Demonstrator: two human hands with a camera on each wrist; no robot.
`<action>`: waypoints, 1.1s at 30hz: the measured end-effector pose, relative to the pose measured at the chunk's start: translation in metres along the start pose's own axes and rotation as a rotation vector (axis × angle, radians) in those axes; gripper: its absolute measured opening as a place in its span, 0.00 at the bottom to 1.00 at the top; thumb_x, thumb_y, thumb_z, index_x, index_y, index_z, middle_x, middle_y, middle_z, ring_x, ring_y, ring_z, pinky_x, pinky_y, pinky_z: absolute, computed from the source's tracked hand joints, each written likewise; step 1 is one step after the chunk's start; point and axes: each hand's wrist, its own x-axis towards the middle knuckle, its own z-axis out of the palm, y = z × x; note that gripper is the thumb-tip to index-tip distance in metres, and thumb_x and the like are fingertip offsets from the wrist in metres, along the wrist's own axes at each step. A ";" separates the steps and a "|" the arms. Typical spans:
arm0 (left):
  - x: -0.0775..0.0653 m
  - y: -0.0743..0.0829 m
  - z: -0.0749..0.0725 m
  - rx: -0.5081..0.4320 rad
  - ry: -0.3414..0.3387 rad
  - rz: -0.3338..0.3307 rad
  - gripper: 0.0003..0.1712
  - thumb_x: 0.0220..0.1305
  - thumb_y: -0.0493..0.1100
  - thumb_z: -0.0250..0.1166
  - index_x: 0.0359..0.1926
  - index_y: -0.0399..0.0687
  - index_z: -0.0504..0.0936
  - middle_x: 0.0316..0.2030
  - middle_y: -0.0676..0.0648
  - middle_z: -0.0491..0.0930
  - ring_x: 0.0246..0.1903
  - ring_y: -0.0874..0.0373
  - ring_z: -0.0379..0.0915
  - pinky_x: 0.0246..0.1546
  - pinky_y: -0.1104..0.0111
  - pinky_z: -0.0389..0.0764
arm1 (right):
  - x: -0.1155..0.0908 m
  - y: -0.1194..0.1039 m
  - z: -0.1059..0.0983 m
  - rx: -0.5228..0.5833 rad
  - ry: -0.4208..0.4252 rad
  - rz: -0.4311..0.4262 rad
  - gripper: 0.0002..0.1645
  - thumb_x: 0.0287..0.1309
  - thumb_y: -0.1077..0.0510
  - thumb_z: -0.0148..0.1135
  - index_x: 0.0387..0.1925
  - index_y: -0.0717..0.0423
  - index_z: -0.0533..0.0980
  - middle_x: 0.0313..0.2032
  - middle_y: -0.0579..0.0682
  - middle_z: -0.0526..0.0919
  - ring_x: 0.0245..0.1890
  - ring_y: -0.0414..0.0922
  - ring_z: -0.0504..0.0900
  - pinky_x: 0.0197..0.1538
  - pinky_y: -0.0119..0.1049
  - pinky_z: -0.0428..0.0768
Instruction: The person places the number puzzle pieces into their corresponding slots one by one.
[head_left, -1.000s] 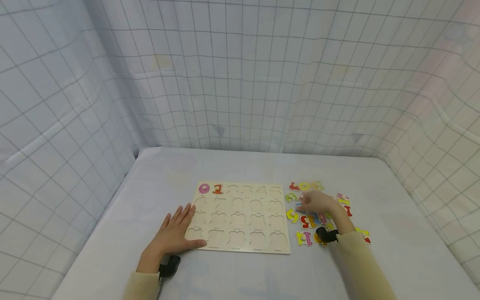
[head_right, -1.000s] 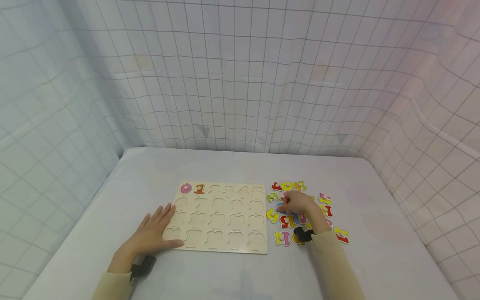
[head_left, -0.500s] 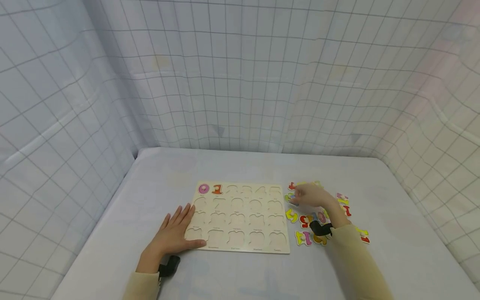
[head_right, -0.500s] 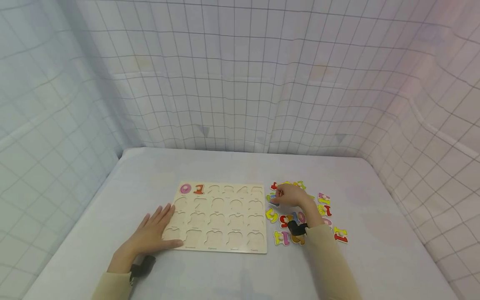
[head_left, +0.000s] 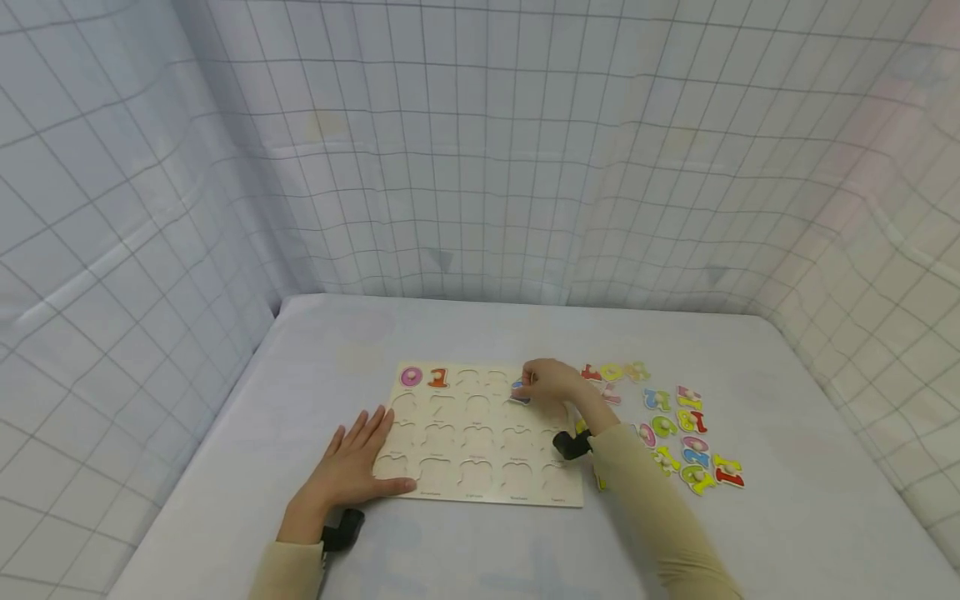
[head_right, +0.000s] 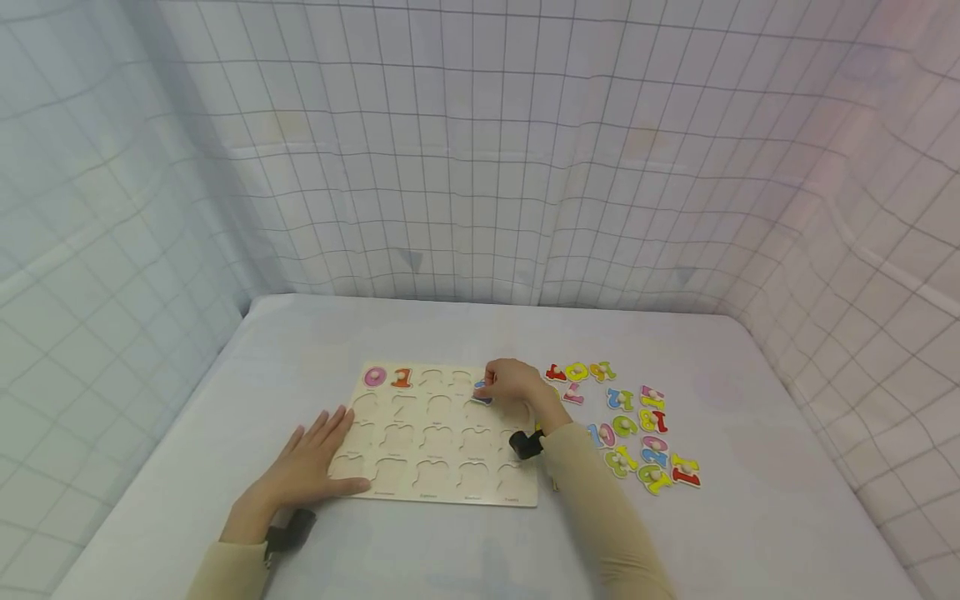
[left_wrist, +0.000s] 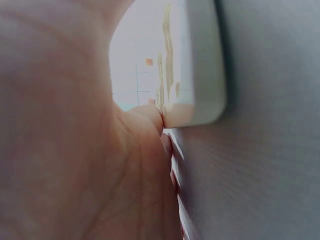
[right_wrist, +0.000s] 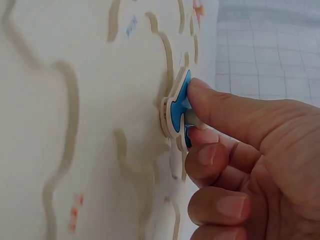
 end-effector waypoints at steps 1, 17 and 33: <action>0.000 0.000 0.000 0.001 0.001 -0.001 0.66 0.45 0.76 0.62 0.73 0.39 0.50 0.72 0.39 0.48 0.70 0.39 0.37 0.64 0.42 0.37 | 0.004 -0.004 0.003 -0.006 0.002 0.001 0.17 0.58 0.48 0.65 0.24 0.53 0.71 0.21 0.44 0.70 0.21 0.40 0.66 0.26 0.32 0.64; 0.001 0.002 0.001 0.002 -0.001 -0.007 0.66 0.46 0.76 0.62 0.73 0.39 0.50 0.72 0.39 0.48 0.70 0.39 0.37 0.65 0.42 0.37 | 0.051 -0.051 0.024 -0.101 0.031 0.024 0.16 0.61 0.44 0.61 0.27 0.50 0.71 0.20 0.43 0.71 0.21 0.40 0.68 0.24 0.33 0.65; 0.000 0.001 0.000 0.006 -0.001 -0.009 0.65 0.46 0.76 0.62 0.73 0.39 0.50 0.72 0.39 0.48 0.70 0.39 0.38 0.64 0.42 0.38 | 0.063 -0.062 0.039 -0.192 0.064 0.056 0.16 0.64 0.44 0.56 0.28 0.48 0.68 0.21 0.43 0.70 0.22 0.40 0.68 0.24 0.33 0.64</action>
